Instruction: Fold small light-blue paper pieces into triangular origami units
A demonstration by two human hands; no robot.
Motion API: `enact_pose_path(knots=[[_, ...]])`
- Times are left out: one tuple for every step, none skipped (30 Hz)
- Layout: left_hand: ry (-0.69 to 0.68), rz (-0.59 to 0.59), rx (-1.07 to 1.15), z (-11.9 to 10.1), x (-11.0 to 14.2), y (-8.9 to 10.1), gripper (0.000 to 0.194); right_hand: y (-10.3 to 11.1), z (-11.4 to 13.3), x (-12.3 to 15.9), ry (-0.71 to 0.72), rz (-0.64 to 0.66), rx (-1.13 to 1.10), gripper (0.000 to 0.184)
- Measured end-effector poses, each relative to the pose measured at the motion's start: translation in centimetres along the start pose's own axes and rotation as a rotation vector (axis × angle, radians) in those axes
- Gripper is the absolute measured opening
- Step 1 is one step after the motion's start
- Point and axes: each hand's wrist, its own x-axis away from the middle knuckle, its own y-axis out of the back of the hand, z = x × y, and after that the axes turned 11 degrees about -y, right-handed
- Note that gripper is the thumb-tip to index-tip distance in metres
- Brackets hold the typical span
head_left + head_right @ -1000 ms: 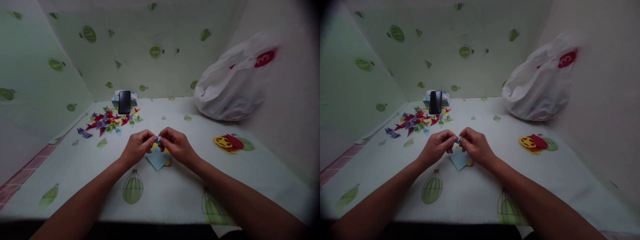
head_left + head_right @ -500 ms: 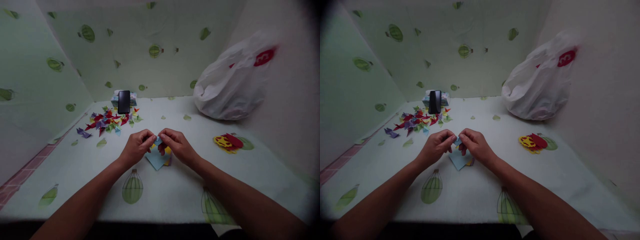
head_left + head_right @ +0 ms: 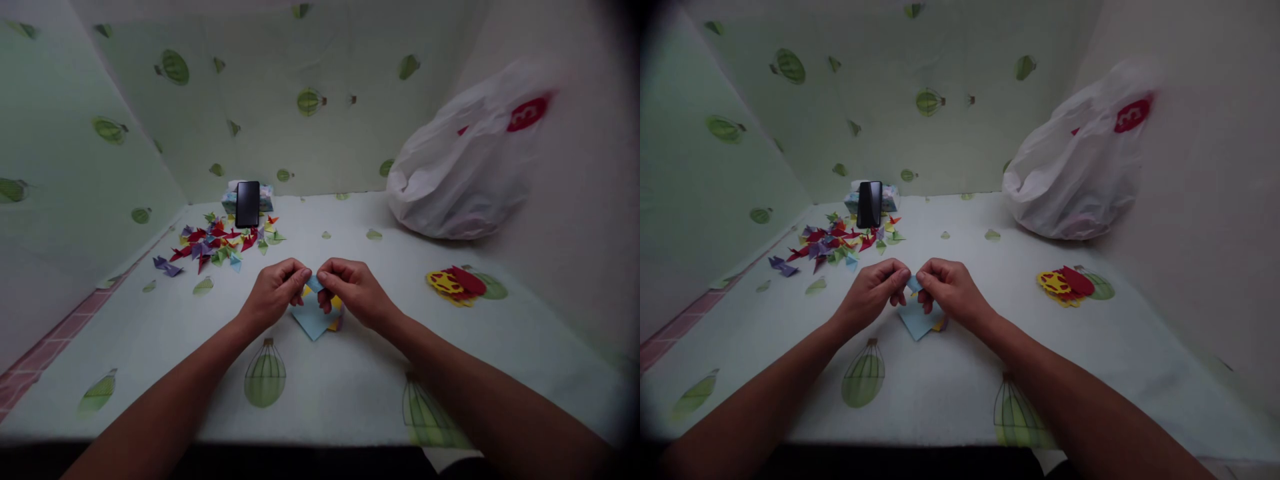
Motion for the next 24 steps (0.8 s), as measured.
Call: enact_pose_path(knots=[[-0.010,-0.026,0.036,0.15,0.00,0.00,0.027,0.01,0.05,0.01,0.000,-0.016,-0.007,0.026],[-0.019,-0.057,0.079,0.30,0.00,0.00,0.024,0.03,0.08,0.01,0.001,-0.038,-0.011,0.025],[-0.029,-0.087,0.120,0.44,0.00,-0.01,0.022,0.05,0.11,0.02,0.002,-0.061,-0.015,0.025],[-0.040,-0.117,0.155,0.55,-0.01,-0.03,0.022,0.08,0.12,0.01,0.001,-0.081,-0.018,0.025],[-0.056,-0.139,0.181,0.64,-0.01,-0.05,0.022,0.10,0.11,0.00,0.000,-0.094,-0.019,0.026],[-0.075,-0.153,0.188,0.70,-0.01,-0.08,0.022,0.13,0.09,-0.03,-0.003,-0.103,-0.021,0.026],[-0.093,-0.156,0.177,0.74,0.00,-0.11,0.021,0.14,0.05,-0.05,-0.006,-0.108,-0.022,0.026],[-0.109,-0.150,0.152,0.77,0.02,-0.14,0.018,0.15,0.01,-0.07,-0.007,-0.112,-0.023,0.026],[-0.119,-0.138,0.119,0.80,0.04,-0.17,0.016,0.16,-0.02,-0.10,-0.005,-0.115,-0.026,0.026],[-0.125,-0.125,0.084,0.83,0.06,-0.19,0.015,0.15,-0.05,-0.11,-0.001,-0.115,-0.027,0.026],[-0.127,-0.113,0.051,0.87,0.09,-0.21,0.013,0.14,-0.06,-0.12,0.001,-0.113,-0.028,0.026],[-0.129,-0.105,0.025,0.93,0.11,-0.21,0.013,0.12,-0.06,-0.13,0.003,-0.112,-0.027,0.026],[-0.132,-0.103,0.005,0.98,0.13,-0.20,0.013,0.10,-0.06,-0.12,0.004,-0.111,-0.025,0.026],[-0.136,-0.102,-0.012,1.04,0.14,-0.18,0.014,0.08,-0.04,-0.12,0.005,-0.110,-0.020,0.025],[-0.139,-0.099,-0.029,1.09,0.15,-0.14,0.014,0.07,-0.02,-0.10,0.006,-0.109,-0.015,0.025],[-0.143,-0.096,-0.046,1.13,0.15,-0.09,0.013,0.06,0.00,-0.09,0.008,-0.109,-0.008,0.024],[-0.149,-0.091,-0.064,1.14,0.15,-0.04,0.012,0.05,0.02,-0.08,0.011,-0.108,-0.003,0.024],[-0.161,-0.084,-0.083,1.12,0.14,0.01,0.011,0.04,0.03,-0.06,0.013,-0.108,0.003,0.023],[-0.179,-0.074,-0.107,1.08,0.14,0.06,0.010,0.04,0.04,-0.05,0.014,-0.108,0.007,0.023],[-0.199,-0.063,-0.133,1.01,0.13,0.10,0.008,0.03,0.04,-0.03,0.013,-0.108,0.013,0.023],[-0.220,-0.051,-0.158,0.91,0.12,0.13,0.006,0.03,0.04,-0.02,0.014,-0.108,0.018,0.022],[-0.238,-0.041,-0.180,0.80,0.11,0.15,0.005,0.02,0.04,-0.02,0.015,-0.107,0.024,0.022],[-0.249,-0.032,-0.196,0.68,0.09,0.16,0.004,0.01,0.03,-0.01,0.018,-0.103,0.029,0.022],[-0.252,-0.024,-0.207,0.57,0.06,0.17,0.004,0.00,0.02,-0.01,0.021,-0.097,0.034,0.022]])
